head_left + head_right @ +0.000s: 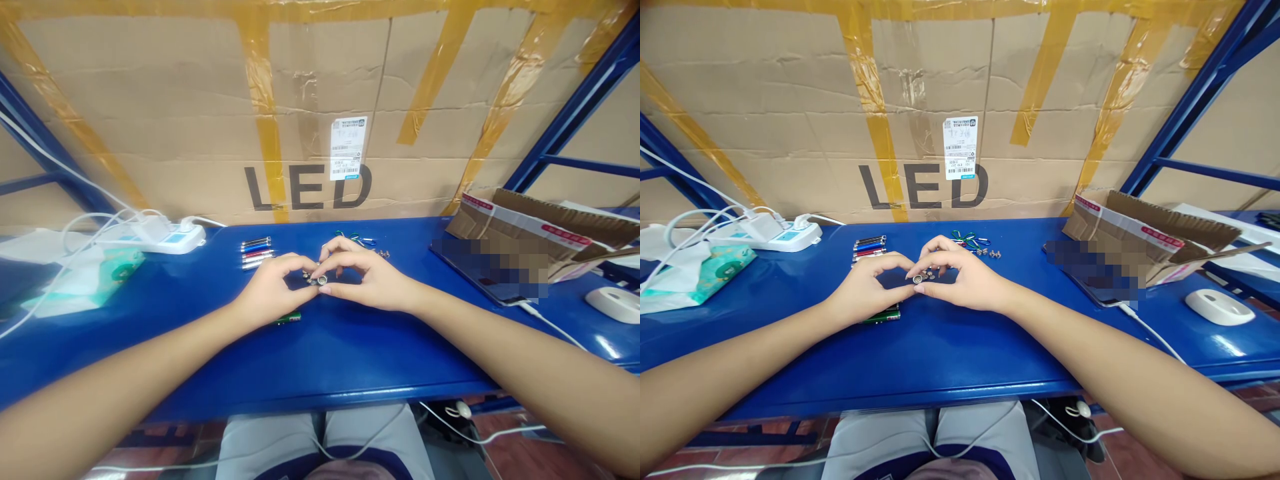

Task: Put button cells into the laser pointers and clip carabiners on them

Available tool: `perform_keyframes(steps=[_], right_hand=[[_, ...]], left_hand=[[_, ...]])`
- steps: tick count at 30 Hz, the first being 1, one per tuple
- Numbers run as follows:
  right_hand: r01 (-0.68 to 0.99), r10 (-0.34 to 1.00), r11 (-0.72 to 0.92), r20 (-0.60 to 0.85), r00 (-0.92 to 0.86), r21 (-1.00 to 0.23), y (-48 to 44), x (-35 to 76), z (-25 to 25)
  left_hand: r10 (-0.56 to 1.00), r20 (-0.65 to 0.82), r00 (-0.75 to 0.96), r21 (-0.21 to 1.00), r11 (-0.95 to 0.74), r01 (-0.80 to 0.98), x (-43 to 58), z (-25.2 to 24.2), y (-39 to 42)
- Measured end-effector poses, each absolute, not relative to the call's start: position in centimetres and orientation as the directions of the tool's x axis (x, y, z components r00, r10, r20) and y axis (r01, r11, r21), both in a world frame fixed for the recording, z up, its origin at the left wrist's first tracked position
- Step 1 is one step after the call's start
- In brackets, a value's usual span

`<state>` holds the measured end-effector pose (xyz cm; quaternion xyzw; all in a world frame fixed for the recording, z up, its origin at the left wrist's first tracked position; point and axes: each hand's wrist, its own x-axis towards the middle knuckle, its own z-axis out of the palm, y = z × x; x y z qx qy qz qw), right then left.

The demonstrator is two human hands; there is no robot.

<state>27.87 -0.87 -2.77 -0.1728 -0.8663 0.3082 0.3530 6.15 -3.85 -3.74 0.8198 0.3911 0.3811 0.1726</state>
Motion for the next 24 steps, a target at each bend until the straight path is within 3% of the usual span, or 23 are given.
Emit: perform_keyframes(steps=[6, 10, 15, 21, 24], right_hand=[[0.124, 0.508, 0.816, 0.600, -0.618, -0.564, -0.8, 27.8, -2.8], [0.141, 0.407, 0.902, 0.694, -0.594, -0.408, -0.7, 27.9, -2.7], [0.178, 0.284, 0.958, 0.694, -0.661, -0.223, -0.6, 28.2, -2.6], [0.227, 0.391, 0.920, 0.705, -0.592, -0.319, -0.4, 28.3, -2.4], [0.371, 0.502, 0.864, 0.633, -0.589, -0.340, 0.2, 28.5, -2.9]], left_hand=[[0.775, 0.523, 0.354, 0.568, -0.626, 0.534, 6.1, -3.9, -3.6], [0.772, 0.535, 0.344, 0.574, -0.631, 0.522, 6.2, -3.9, -3.7], [0.779, 0.521, 0.348, 0.583, -0.623, 0.521, 6.3, -3.9, -3.8], [0.779, 0.527, 0.341, 0.583, -0.623, 0.521, 6.4, -3.9, -3.7], [0.786, 0.525, 0.327, 0.580, -0.611, 0.538, 6.5, -3.8, -3.7]])
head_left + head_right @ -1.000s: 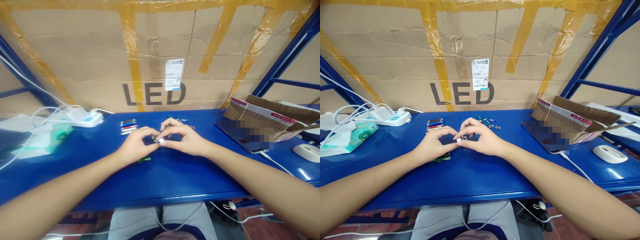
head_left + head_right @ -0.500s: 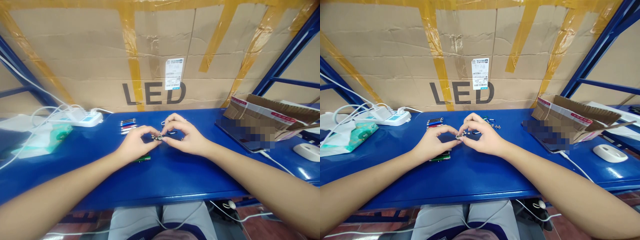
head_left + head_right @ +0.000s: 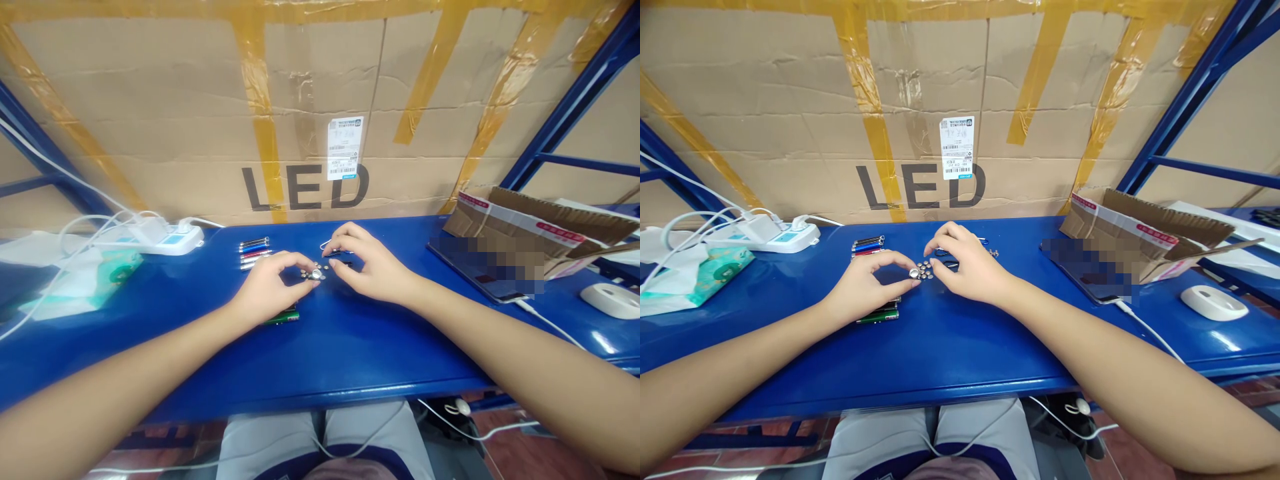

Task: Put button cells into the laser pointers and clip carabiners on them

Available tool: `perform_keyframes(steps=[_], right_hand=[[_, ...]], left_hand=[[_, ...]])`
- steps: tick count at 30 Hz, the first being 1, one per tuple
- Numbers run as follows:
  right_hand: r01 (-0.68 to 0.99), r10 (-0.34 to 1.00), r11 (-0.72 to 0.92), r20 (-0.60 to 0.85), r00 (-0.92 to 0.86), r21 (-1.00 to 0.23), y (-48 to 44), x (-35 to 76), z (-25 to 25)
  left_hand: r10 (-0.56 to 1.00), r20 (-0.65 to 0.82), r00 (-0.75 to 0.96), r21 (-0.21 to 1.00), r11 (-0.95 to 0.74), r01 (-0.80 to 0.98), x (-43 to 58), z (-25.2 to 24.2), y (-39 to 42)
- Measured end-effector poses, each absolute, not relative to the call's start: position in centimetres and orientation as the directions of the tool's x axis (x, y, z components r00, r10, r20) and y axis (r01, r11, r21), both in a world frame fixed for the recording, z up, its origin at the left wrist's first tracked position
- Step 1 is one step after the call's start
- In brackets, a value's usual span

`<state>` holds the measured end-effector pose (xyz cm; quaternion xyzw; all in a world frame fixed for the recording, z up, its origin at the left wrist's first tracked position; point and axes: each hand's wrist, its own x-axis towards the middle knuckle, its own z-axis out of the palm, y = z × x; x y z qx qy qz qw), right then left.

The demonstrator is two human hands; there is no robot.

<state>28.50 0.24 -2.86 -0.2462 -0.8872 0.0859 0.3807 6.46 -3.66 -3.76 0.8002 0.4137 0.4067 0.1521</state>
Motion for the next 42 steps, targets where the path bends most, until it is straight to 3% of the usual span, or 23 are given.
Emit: perform_keyframes(steps=[3, 8, 42], right_hand=[[0.546, 0.616, 0.784, 0.482, -0.623, -0.297, 1.1, 28.8, -3.8], [0.622, 0.692, 0.721, 0.348, -0.632, -0.304, 2.0, 28.8, -5.1], [0.632, 0.705, 0.708, 0.258, -0.660, -0.315, 1.9, 28.9, -4.7]], left_hand=[[0.798, 0.513, 0.316, 0.561, -0.590, 0.581, 6.5, -3.7, -3.7], [0.818, 0.483, 0.313, 0.552, -0.562, 0.616, 6.4, -3.7, -3.7], [0.809, 0.474, 0.346, 0.553, -0.580, 0.599, 6.2, -3.8, -3.7]])
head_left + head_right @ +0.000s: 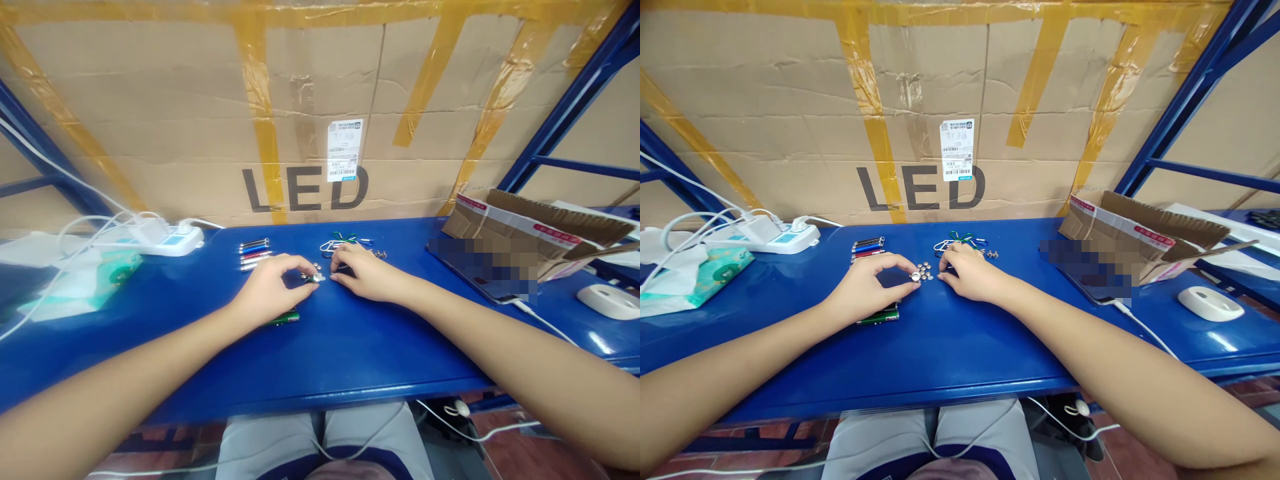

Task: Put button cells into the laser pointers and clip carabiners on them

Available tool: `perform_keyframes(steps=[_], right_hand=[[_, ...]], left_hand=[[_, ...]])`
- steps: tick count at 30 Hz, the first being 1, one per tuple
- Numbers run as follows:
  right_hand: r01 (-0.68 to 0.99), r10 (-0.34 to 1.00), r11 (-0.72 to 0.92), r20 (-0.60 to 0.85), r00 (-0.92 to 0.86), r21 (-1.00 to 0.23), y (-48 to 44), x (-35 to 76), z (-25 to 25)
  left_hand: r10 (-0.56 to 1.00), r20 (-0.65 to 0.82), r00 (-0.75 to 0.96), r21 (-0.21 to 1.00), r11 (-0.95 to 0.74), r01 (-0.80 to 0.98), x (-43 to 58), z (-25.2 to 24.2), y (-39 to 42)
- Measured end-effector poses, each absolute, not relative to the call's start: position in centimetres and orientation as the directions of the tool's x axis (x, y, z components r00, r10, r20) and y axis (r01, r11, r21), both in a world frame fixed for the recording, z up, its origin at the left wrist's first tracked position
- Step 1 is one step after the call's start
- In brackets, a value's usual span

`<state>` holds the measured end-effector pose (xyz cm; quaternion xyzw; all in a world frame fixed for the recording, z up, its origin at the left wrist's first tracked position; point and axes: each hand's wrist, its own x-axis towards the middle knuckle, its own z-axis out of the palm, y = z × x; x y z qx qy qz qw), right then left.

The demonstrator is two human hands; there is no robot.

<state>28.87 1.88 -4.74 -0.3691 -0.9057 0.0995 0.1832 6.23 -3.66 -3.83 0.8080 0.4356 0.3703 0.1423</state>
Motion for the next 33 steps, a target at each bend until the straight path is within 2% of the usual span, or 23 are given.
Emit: perform_keyframes(steps=[7, 14, 24, 30, 33], right_hand=[[0.702, 0.749, 0.662, 0.248, -0.614, -0.263, 1.1, 29.4, -3.5], [0.710, 0.771, 0.635, 0.190, -0.608, -0.304, 1.2, 29.1, -3.2], [0.665, 0.764, 0.637, 0.199, -0.614, -0.391, 1.0, 28.9, -3.2], [0.542, 0.751, 0.646, 0.320, -0.578, -0.537, 0.7, 28.7, -3.2], [0.468, 0.726, 0.673, 0.392, -0.564, -0.573, 0.6, 28.6, -3.1]], left_hand=[[0.809, 0.477, 0.344, 0.556, -0.581, 0.595, 6.2, -3.8, -3.8], [0.805, 0.475, 0.356, 0.550, -0.587, 0.594, 6.3, -3.7, -3.8], [0.800, 0.478, 0.362, 0.545, -0.594, 0.591, 6.3, -3.8, -3.7], [0.806, 0.473, 0.356, 0.552, -0.586, 0.594, 6.3, -3.7, -3.8], [0.802, 0.476, 0.360, 0.551, -0.591, 0.589, 6.3, -3.6, -3.8]])
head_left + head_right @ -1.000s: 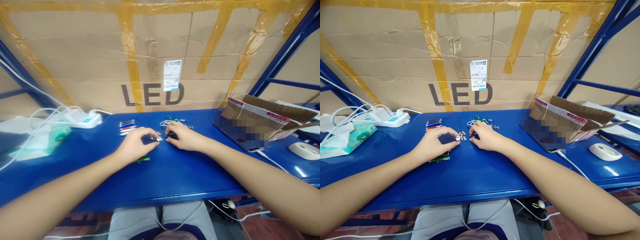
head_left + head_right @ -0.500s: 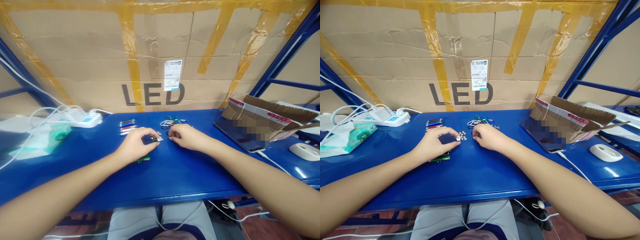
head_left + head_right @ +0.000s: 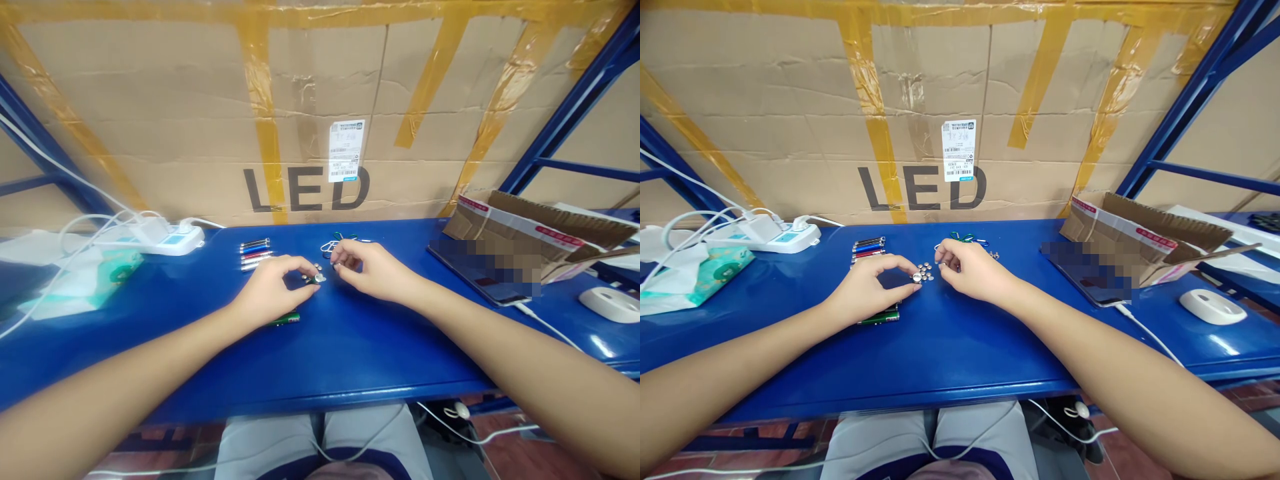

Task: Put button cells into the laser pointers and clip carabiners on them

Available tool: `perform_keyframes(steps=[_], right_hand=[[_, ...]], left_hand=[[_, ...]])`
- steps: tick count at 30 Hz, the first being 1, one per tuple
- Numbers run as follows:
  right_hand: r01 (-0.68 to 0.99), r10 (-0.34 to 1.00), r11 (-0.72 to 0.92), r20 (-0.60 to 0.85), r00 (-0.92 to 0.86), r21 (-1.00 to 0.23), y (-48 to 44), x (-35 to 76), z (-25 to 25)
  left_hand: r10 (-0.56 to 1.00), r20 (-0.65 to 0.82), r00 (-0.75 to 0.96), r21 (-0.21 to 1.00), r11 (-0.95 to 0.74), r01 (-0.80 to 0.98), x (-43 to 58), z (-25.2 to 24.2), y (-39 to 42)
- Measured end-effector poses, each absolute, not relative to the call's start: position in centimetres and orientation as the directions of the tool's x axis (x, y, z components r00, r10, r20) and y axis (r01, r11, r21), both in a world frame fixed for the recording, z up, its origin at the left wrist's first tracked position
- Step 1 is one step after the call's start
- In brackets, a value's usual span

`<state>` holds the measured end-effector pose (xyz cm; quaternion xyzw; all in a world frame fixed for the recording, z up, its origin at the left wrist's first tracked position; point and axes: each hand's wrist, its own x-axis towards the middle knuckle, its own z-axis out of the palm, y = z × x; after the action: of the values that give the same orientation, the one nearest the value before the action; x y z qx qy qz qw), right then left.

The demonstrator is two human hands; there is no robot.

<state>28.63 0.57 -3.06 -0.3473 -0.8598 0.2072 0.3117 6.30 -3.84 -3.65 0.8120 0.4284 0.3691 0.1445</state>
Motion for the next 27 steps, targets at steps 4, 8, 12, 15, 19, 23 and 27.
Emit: perform_keyframes(steps=[4, 8, 12, 15, 19, 23, 27], right_hand=[[0.460, 0.731, 0.670, 0.408, -0.547, -0.583, 0.40, 28.49, -2.83], [0.432, 0.719, 0.680, 0.420, -0.554, -0.593, 0.07, 28.33, -2.71], [0.387, 0.680, 0.714, 0.445, -0.584, -0.583, -0.24, 28.18, -2.63], [0.366, 0.701, 0.690, 0.449, -0.554, -0.625, -0.28, 28.08, -2.68], [0.311, 0.720, 0.650, 0.431, -0.544, -0.693, -0.04, 27.98, -2.89], [0.270, 0.753, 0.586, 0.390, -0.531, -0.764, 0.06, 27.89, -3.10], [0.243, 0.758, 0.569, 0.387, -0.525, -0.785, -0.18, 27.77, -3.11]], left_hand=[[0.797, 0.482, 0.365, 0.546, -0.599, 0.586, 6.28, -3.75, -3.76], [0.799, 0.479, 0.364, 0.552, -0.597, 0.582, 6.24, -3.82, -3.72], [0.808, 0.459, 0.369, 0.562, -0.586, 0.584, 6.25, -3.79, -3.70], [0.806, 0.462, 0.369, 0.561, -0.588, 0.582, 6.28, -3.79, -3.67], [0.801, 0.473, 0.366, 0.557, -0.594, 0.580, 6.31, -3.88, -3.62], [0.800, 0.474, 0.367, 0.557, -0.596, 0.579, 6.26, -3.97, -3.59], [0.802, 0.469, 0.370, 0.557, -0.594, 0.581, 6.22, -3.95, -3.61]])
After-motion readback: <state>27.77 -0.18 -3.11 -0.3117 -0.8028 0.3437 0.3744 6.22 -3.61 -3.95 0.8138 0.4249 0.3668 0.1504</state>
